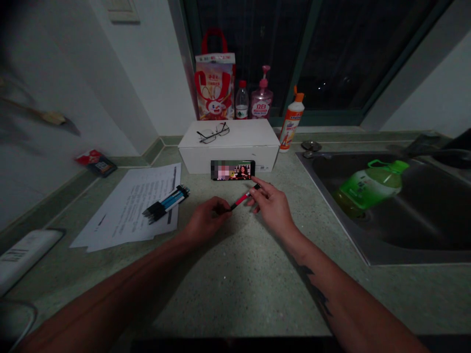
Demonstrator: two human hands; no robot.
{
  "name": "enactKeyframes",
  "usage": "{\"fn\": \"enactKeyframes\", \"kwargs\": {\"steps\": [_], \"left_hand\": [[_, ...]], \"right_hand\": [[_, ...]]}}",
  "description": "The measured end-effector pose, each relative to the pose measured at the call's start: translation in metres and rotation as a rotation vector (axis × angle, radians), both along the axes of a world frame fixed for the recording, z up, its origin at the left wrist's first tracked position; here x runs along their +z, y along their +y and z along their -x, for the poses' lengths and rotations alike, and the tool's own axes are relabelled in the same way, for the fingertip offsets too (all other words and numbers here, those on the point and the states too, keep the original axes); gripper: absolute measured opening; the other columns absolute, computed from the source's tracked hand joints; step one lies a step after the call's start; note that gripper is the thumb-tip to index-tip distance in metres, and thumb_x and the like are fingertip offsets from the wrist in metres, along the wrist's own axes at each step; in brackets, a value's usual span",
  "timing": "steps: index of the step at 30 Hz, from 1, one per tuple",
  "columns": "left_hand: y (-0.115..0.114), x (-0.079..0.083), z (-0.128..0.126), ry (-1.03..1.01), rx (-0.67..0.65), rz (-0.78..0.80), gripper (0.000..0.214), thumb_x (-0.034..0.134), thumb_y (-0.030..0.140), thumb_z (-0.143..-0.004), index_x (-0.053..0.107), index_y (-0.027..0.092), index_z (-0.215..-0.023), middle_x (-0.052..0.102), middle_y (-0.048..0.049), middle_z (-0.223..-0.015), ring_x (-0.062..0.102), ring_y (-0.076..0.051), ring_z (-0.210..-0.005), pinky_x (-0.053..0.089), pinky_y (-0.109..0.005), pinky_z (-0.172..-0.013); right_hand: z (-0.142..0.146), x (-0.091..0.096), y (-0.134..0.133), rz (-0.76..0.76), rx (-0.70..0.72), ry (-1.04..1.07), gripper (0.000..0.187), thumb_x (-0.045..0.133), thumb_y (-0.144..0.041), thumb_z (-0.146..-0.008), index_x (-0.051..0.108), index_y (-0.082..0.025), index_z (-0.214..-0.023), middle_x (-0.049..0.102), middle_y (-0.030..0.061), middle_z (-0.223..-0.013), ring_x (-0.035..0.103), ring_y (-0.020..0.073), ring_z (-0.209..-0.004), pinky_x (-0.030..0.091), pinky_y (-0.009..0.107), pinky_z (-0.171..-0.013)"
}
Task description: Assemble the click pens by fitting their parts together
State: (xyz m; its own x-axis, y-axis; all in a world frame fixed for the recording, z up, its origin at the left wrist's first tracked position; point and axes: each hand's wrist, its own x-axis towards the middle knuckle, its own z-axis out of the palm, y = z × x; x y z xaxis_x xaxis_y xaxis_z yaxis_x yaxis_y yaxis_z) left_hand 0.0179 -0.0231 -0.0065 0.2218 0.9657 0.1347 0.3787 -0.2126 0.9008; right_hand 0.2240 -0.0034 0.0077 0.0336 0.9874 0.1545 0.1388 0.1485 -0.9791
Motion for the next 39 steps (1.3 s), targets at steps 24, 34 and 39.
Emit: {"fn": "enactKeyframes", "kwargs": {"steps": [24,34,39], "left_hand": [[-0.002,0.006,0.003,0.095,-0.02,-0.117,0.017,0.068,0.023,-0.088,0.067,0.021,-0.105,0.072,-0.0076,-0.105,0.066,-0.021,-0.096,0.053,-0.039,-0.092],[0.021,0.011,0.028,0.514,0.3,-0.282,0.017,0.058,0.018,-0.091,0.068,0.018,-0.105,0.071,-0.0116,-0.103,0.064,-0.028,-0.1,0.048,-0.044,-0.095],[0.028,0.022,0.049,0.943,0.374,-0.288,0.019,0.054,0.023,-0.092,0.068,0.014,-0.102,0.068,-0.0183,-0.105,0.061,-0.035,-0.105,0.044,-0.046,-0.091]], "right_hand": [[-0.022,0.006,0.011,-0.083,-0.283,-0.417,0.059,0.046,-0.039,-0.098,0.047,-0.017,-0.153,0.074,0.0113,-0.099,0.07,0.0266,-0.087,0.056,0.043,-0.081],[-0.057,0.004,0.017,0.171,-0.232,-1.292,0.048,0.045,-0.027,-0.102,0.055,-0.017,-0.148,0.07,0.022,-0.121,0.069,0.0345,-0.106,0.05,0.04,-0.081],[-0.054,0.0,0.018,0.183,-0.253,-1.3,0.048,0.046,-0.035,-0.101,0.059,-0.013,-0.143,0.068,0.023,-0.123,0.069,0.0349,-0.107,0.052,0.041,-0.082]]}}
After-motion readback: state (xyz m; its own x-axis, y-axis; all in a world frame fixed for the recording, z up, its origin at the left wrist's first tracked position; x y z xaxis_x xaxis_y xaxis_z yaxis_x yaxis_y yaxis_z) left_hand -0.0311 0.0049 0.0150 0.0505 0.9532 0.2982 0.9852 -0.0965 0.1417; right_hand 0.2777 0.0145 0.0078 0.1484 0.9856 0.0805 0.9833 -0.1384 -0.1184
